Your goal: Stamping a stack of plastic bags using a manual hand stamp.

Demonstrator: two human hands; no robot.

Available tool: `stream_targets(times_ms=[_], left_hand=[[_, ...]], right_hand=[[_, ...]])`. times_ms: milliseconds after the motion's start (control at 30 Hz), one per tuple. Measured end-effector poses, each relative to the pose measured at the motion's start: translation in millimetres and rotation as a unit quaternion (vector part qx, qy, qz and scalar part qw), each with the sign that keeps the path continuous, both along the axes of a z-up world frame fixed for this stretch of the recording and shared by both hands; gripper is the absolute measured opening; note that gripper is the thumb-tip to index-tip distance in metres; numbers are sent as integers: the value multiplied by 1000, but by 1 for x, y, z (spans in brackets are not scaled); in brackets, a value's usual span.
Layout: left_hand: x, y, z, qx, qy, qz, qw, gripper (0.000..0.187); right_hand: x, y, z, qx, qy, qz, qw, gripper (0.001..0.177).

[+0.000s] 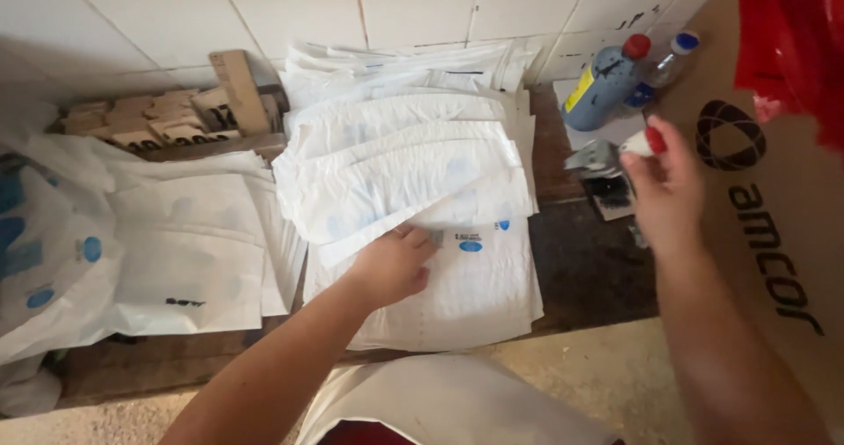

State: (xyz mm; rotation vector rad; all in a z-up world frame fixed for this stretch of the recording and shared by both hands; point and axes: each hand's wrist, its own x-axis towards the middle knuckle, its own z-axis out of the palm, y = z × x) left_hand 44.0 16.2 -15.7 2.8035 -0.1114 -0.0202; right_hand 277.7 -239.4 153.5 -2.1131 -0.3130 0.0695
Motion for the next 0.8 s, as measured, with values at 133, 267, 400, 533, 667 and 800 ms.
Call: stream_targets(times_ms=[133,267,400,533,667,800], left_hand=[[-5,3,-17,8,-93,-98,991,43],[-9,4,-42,18,-108,-88,990,41],[-13,2,-50,24,-180,-76,980,31],[-13,7,-25,7,-152,-87,985,26],[-2,8,-43,-47,-115,14,992,23],[1,8,-27,-55,-60,105,991,17]], right_hand=[[73,-50,-60,-39,-168,69,983,49],[80,-51,-56,-133,-144,72,978,47],[70,-40,-52,-235,-113,69,963,49],[95,-49,-122,-78,-358,136,920,47],[98,-52,-115,-88,-375,142,912,47],[105,-39,-138,-41,-322,112,939,47]])
